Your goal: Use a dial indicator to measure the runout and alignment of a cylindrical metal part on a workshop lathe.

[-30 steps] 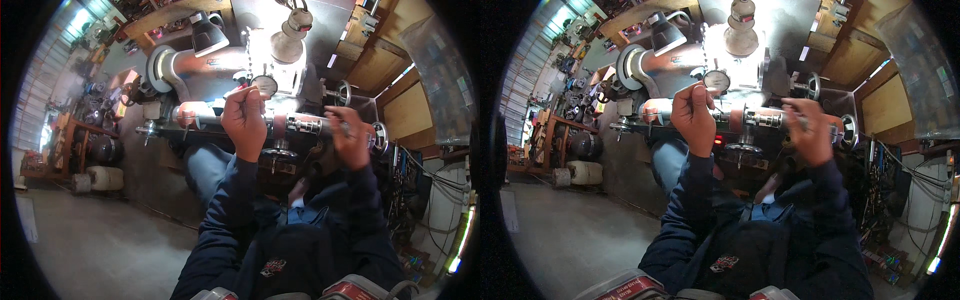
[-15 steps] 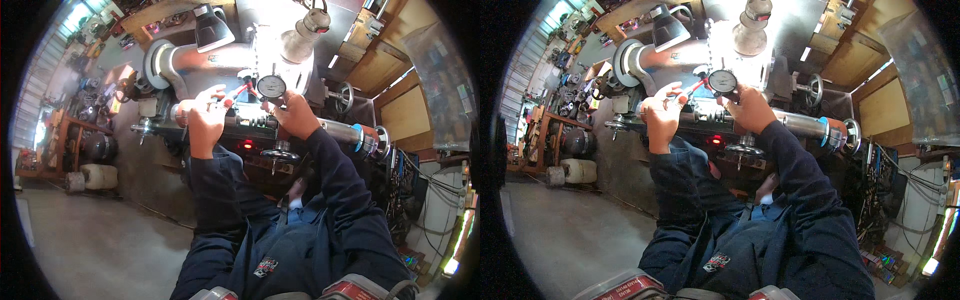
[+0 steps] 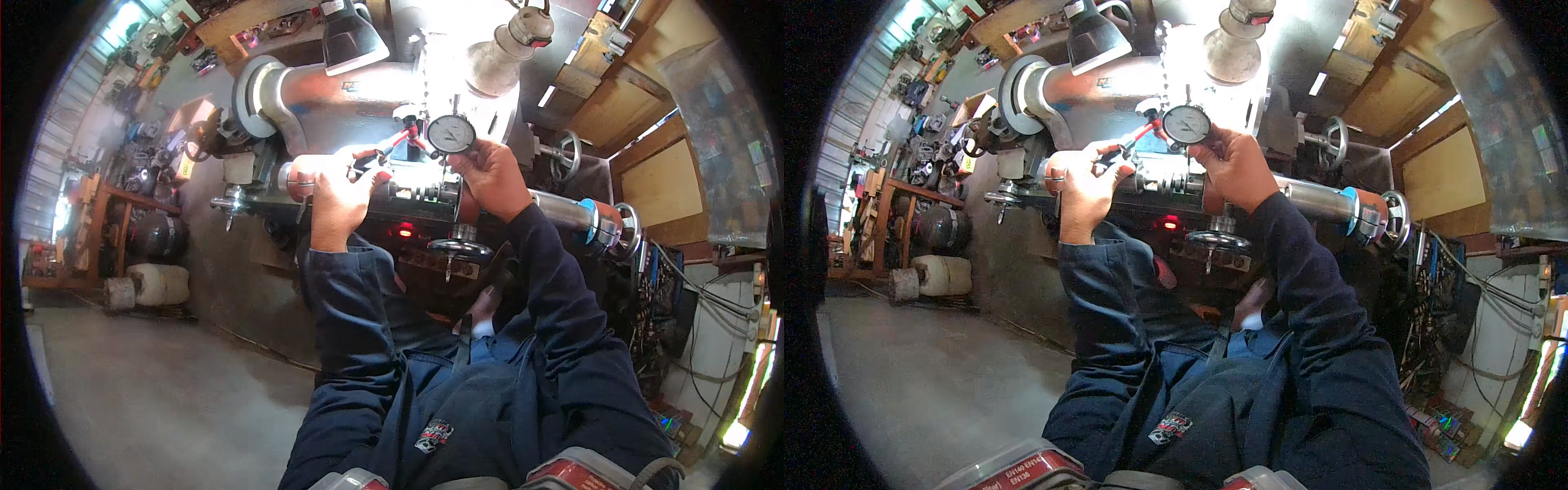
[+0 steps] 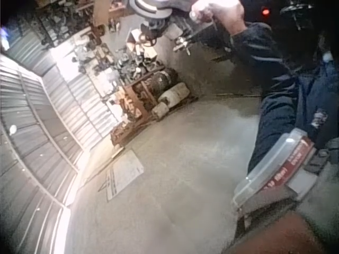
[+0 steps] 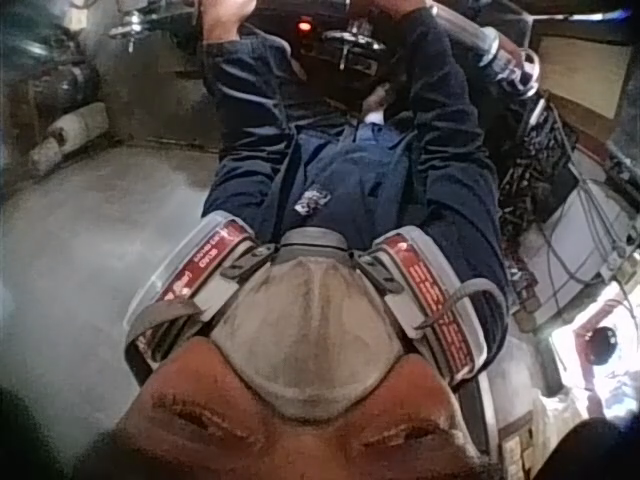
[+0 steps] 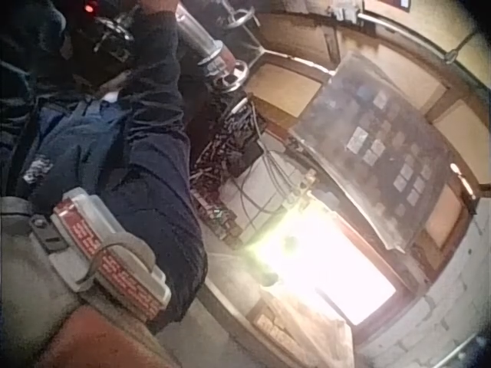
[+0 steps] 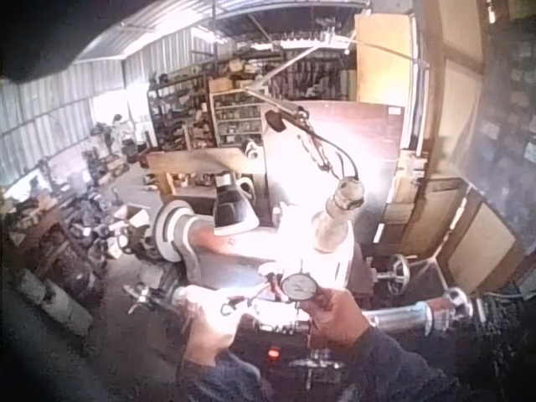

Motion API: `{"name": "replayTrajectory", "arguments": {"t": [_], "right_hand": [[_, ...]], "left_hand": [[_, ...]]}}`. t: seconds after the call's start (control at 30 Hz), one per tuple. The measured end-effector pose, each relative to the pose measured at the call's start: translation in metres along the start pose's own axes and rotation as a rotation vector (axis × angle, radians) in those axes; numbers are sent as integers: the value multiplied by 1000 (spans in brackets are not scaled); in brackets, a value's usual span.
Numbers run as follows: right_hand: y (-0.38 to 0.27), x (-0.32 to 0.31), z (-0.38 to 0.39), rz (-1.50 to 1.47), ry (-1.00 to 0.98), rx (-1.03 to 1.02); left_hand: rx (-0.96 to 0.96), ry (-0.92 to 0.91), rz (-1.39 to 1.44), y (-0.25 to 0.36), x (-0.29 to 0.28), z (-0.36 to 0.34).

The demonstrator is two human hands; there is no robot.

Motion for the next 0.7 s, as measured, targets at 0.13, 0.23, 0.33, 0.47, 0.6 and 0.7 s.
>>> {"name": "replayTrajectory", "arguments": {"t": [0.13, 0.23, 0.33, 0.47, 0.6, 0.7], "right_hand": [[1, 0, 1, -107, 23, -12], [-2, 2, 3, -112, 27, -6], [-4, 2, 3, -117, 27, -12], [-4, 1, 2, -107, 38, -27], [-9, 1, 2, -99, 30, -53], [-9, 3, 2, -39, 11, -41]], "left_hand": [[3, 13, -56, 1, -2, 1], [-13, 4, -47, -2, 0, 0], [-19, -3, -59, 3, -2, 1], [-15, -1, -88, 5, -3, 1], [-26, -9, -85, 4, -3, 1], [19, 22, -101, 7, -5, 1]]}}
Point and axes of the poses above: each hand's wrist, its own z-axis away from the middle knuckle, its own x-axis out of the palm, y = z × x, the point moved 10 cm from there along -z, towards the middle knuckle, and after that the axes turned 14 degrees about -z, right-handed, at the moved point
